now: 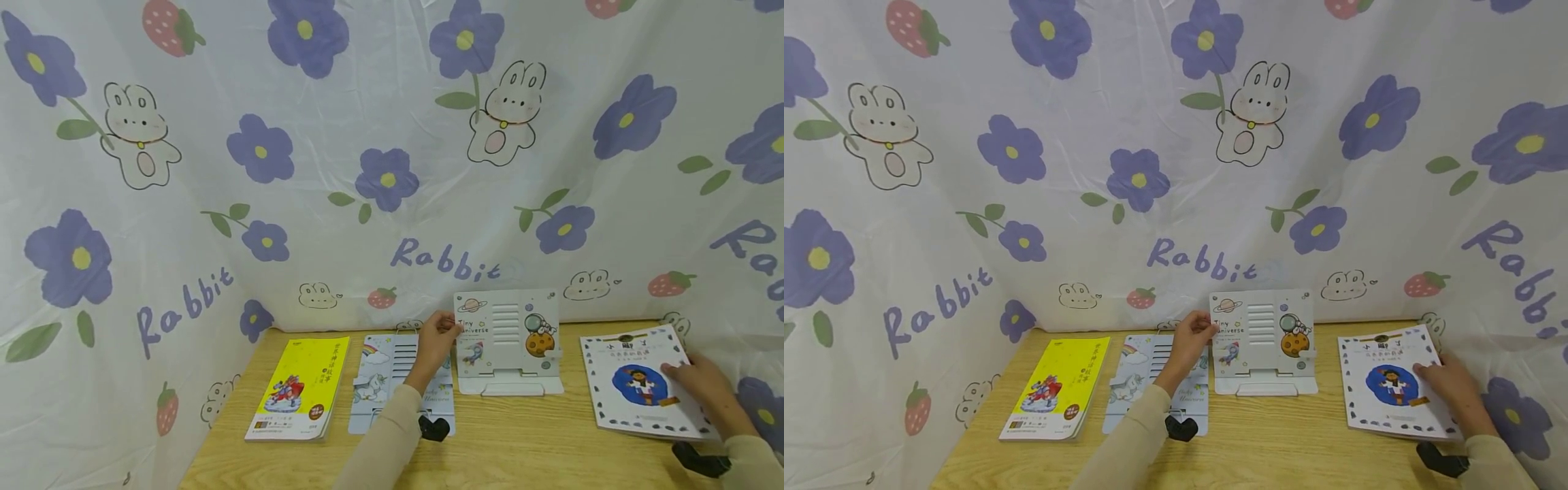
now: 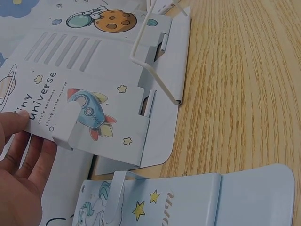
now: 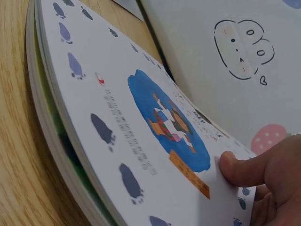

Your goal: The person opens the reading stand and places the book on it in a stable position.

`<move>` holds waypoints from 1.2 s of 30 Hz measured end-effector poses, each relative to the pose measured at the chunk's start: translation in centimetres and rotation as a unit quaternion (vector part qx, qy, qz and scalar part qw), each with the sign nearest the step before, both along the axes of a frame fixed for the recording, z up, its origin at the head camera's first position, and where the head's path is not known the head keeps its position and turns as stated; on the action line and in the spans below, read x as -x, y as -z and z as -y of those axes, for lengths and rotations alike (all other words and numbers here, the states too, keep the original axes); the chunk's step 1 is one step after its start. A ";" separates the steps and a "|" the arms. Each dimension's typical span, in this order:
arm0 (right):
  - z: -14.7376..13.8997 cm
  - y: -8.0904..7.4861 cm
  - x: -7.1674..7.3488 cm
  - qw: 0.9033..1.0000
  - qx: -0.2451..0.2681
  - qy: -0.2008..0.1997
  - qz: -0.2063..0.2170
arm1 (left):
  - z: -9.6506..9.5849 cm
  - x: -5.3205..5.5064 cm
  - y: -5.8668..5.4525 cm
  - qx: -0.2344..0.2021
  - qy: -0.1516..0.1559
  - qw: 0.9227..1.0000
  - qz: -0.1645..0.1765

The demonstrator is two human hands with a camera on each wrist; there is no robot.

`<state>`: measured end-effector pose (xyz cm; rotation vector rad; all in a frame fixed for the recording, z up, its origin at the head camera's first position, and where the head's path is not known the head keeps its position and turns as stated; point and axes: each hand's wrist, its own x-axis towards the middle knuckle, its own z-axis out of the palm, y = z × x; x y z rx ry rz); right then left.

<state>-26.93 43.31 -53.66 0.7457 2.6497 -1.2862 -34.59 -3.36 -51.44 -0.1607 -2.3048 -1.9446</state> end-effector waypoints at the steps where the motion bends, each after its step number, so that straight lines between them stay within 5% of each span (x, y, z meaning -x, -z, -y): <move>1: 0.3 -0.3 -0.1 1.000 -0.004 0.006 -0.002 | 0.0 0.0 0.0 -0.001 0.000 1.000 0.000; 25: 2.7 -5.3 -2.2 0.988 -0.066 0.014 -0.137 | -0.1 0.2 0.0 -0.001 -0.002 1.000 0.000; 36: 4.2 -7.1 -2.8 0.984 -0.053 0.028 -0.170 | -0.1 0.1 0.0 0.003 -0.005 1.000 -0.009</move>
